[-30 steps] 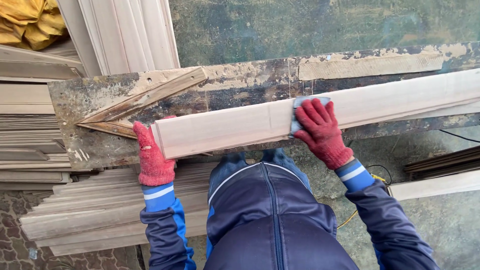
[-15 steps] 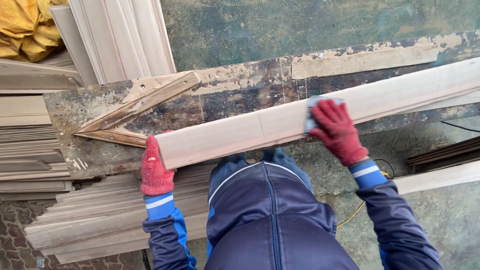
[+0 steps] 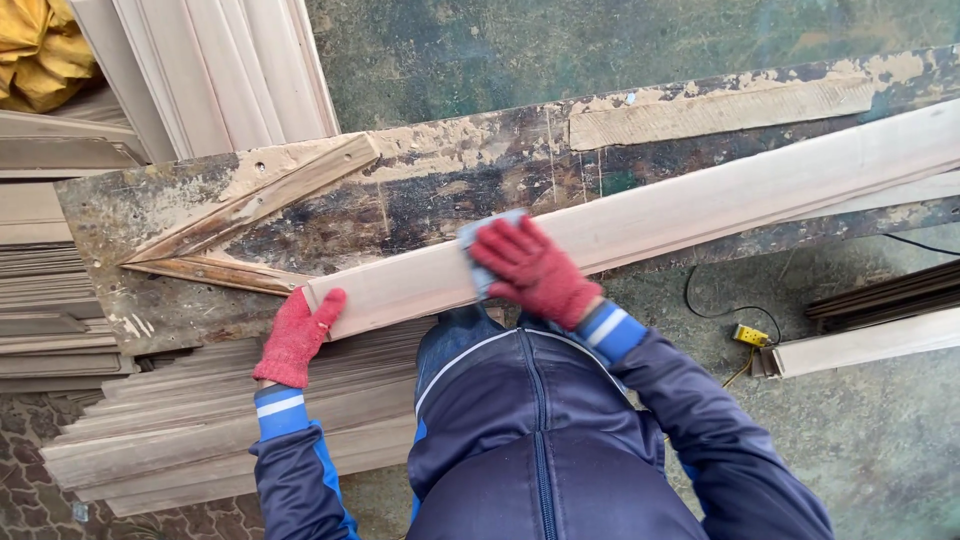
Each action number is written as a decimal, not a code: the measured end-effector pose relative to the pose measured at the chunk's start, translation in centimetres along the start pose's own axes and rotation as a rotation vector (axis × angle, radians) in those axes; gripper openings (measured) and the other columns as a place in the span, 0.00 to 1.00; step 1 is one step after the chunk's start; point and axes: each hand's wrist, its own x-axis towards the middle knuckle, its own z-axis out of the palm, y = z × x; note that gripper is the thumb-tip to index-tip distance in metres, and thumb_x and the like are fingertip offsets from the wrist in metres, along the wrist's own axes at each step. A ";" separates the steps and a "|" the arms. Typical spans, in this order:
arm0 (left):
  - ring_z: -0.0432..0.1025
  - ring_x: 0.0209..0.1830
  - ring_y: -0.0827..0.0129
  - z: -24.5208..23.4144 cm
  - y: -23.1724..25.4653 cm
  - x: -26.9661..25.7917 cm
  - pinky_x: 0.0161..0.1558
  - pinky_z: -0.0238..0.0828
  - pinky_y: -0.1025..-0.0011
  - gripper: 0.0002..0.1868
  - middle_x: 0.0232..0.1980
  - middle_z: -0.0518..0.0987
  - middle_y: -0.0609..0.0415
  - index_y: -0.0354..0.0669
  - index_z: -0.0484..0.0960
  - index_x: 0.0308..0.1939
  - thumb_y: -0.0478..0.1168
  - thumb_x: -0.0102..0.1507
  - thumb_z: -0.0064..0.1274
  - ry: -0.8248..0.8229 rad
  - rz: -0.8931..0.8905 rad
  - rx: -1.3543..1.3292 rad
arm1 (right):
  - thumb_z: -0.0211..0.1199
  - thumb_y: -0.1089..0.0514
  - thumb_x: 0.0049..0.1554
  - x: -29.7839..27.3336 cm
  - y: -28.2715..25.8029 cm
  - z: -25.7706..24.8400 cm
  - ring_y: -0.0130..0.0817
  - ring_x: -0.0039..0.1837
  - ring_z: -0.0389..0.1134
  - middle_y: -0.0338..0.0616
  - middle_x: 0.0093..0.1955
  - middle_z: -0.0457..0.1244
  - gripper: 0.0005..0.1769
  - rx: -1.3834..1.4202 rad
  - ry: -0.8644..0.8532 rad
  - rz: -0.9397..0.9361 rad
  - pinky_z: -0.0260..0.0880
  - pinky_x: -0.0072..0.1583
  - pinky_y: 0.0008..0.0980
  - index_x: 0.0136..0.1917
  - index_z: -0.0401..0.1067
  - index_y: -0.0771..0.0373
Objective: Sanding a piece of wood trim using an electric orbital sander and a manual sanding block.
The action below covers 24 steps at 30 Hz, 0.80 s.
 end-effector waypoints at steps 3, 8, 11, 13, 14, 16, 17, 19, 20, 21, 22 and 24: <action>0.76 0.59 0.52 0.2 0.2 -0.7 0.59 0.73 0.51 0.36 0.53 0.84 0.48 0.54 0.82 0.60 0.70 0.57 0.65 -0.011 -0.021 0.239 | 0.60 0.30 0.56 -7.6 6.1 -3.3 0.46 0.83 0.49 0.40 0.81 0.55 0.42 -0.087 -0.193 0.333 0.36 0.82 0.54 0.80 0.60 0.41; 0.76 0.60 0.50 0.5 1.0 -2.3 0.59 0.74 0.52 0.37 0.51 0.86 0.49 0.58 0.85 0.54 0.78 0.56 0.58 -0.051 -0.125 0.504 | 0.53 0.34 0.64 -16.9 12.6 -6.3 0.57 0.81 0.54 0.57 0.80 0.57 0.41 -0.297 -0.207 0.625 0.45 0.80 0.61 0.83 0.60 0.56; 0.80 0.48 0.45 1.6 -1.5 -0.7 0.43 0.75 0.45 0.36 0.42 0.86 0.48 0.57 0.87 0.41 0.83 0.55 0.56 0.435 -0.033 0.735 | 0.54 0.36 0.65 -14.5 11.5 -5.0 0.59 0.81 0.52 0.57 0.80 0.56 0.40 -0.236 -0.160 0.621 0.44 0.80 0.60 0.82 0.60 0.57; 0.67 0.62 0.39 5.5 4.3 -3.0 0.58 0.55 0.41 0.35 0.59 0.75 0.39 0.51 0.79 0.57 0.71 0.60 0.61 0.623 0.278 0.697 | 0.54 0.36 0.64 -12.2 10.5 -3.6 0.57 0.82 0.51 0.54 0.80 0.56 0.39 -0.205 -0.149 0.557 0.42 0.80 0.59 0.81 0.61 0.56; 0.53 0.76 0.32 7.5 7.1 -4.3 0.73 0.35 0.36 0.40 0.76 0.64 0.28 0.43 0.71 0.73 0.59 0.64 0.66 0.802 0.595 0.644 | 0.55 0.36 0.64 -11.2 9.7 -2.8 0.55 0.82 0.49 0.52 0.80 0.56 0.37 -0.175 -0.140 0.498 0.41 0.81 0.58 0.81 0.62 0.54; 0.50 0.79 0.33 13.9 8.5 -3.0 0.74 0.30 0.34 0.41 0.78 0.60 0.30 0.45 0.66 0.76 0.62 0.66 0.58 0.690 0.645 0.632 | 0.56 0.36 0.62 -7.1 6.8 -1.6 0.53 0.82 0.51 0.49 0.79 0.58 0.37 -0.138 -0.141 0.420 0.41 0.81 0.58 0.79 0.63 0.52; 0.46 0.81 0.34 17.3 9.2 -2.3 0.75 0.24 0.32 0.42 0.81 0.56 0.32 0.46 0.61 0.79 0.65 0.68 0.51 0.577 0.702 0.614 | 0.58 0.35 0.60 -5.1 5.5 -1.0 0.51 0.81 0.53 0.45 0.77 0.59 0.37 -0.109 -0.139 0.346 0.41 0.81 0.58 0.78 0.65 0.50; 0.48 0.80 0.33 17.2 11.0 -3.1 0.75 0.26 0.31 0.43 0.78 0.60 0.29 0.42 0.65 0.77 0.65 0.67 0.52 0.610 0.657 0.691 | 0.59 0.36 0.59 -2.1 3.3 1.3 0.49 0.80 0.54 0.45 0.77 0.59 0.37 -0.063 -0.122 0.280 0.42 0.80 0.59 0.78 0.64 0.49; 0.51 0.79 0.32 17.2 11.7 -3.7 0.74 0.28 0.30 0.43 0.76 0.64 0.26 0.38 0.68 0.76 0.64 0.66 0.53 0.649 0.604 0.768 | 0.60 0.36 0.58 -0.7 2.1 2.4 0.47 0.79 0.55 0.44 0.76 0.59 0.38 -0.013 -0.104 0.205 0.44 0.80 0.60 0.78 0.62 0.48; 0.51 0.79 0.32 17.6 11.3 -3.6 0.74 0.28 0.30 0.43 0.76 0.64 0.26 0.38 0.68 0.76 0.64 0.66 0.53 0.645 0.594 0.767 | 0.60 0.36 0.58 -1.4 2.5 2.0 0.47 0.79 0.55 0.44 0.76 0.59 0.38 -0.007 -0.112 0.201 0.44 0.80 0.60 0.78 0.62 0.48; 0.50 0.80 0.33 17.6 11.1 -3.2 0.75 0.29 0.30 0.44 0.77 0.63 0.27 0.39 0.69 0.75 0.66 0.64 0.52 0.647 0.588 0.783 | 0.58 0.34 0.59 -1.7 2.9 1.6 0.45 0.79 0.55 0.42 0.77 0.59 0.38 -0.019 -0.127 0.200 0.42 0.81 0.58 0.79 0.61 0.46; 0.50 0.80 0.33 17.5 11.1 -2.8 0.75 0.29 0.30 0.45 0.77 0.63 0.28 0.40 0.69 0.75 0.67 0.63 0.51 0.643 0.584 0.803 | 0.56 0.33 0.60 -4.1 5.4 0.0 0.43 0.80 0.54 0.40 0.77 0.59 0.38 -0.028 -0.144 0.205 0.40 0.82 0.57 0.79 0.61 0.44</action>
